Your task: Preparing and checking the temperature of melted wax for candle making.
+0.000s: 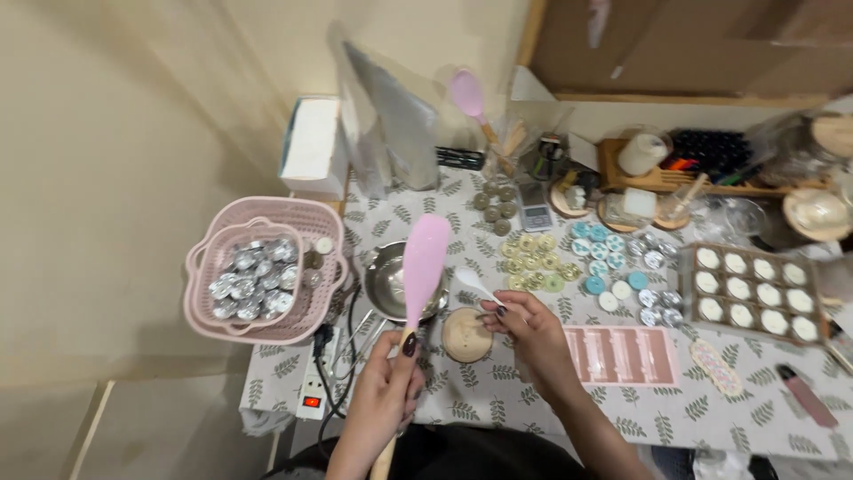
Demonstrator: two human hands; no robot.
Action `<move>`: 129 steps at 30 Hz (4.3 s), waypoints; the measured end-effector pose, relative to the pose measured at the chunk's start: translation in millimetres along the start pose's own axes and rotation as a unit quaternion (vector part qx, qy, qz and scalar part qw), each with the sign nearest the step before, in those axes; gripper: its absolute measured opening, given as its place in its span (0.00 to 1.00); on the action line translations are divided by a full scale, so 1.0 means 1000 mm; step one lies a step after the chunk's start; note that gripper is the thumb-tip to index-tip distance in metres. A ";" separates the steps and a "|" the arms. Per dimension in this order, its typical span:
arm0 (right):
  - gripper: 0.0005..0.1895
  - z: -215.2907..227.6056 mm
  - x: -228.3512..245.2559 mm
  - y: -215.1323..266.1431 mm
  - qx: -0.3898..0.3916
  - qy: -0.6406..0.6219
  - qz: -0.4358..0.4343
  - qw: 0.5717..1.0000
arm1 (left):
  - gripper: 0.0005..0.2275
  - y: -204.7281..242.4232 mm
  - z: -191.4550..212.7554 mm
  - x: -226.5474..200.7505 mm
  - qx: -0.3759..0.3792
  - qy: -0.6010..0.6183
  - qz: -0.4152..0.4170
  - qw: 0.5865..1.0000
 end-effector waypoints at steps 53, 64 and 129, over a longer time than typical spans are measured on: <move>0.13 0.148 -0.112 0.107 -0.223 0.414 -0.110 0.876 | 0.14 -0.018 -0.081 0.025 0.055 -0.085 -0.009 0.995; 0.12 -0.019 0.095 -0.029 0.003 0.508 0.074 0.858 | 0.16 0.022 -0.006 -0.002 -0.153 0.061 -0.126 0.978; 0.30 -0.209 0.063 -0.064 0.200 -0.339 -0.020 0.919 | 0.15 0.024 0.079 -0.040 -0.028 0.143 -0.121 0.982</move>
Point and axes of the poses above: each hand's wrist, its own y-axis away from the middle knuckle, its own z-axis out of the back of the hand, x = y × z, the point moved 4 cm from there along -y, towards the middle knuckle, and after that the axes turned 14 degrees about x, right-handed, at the moved point
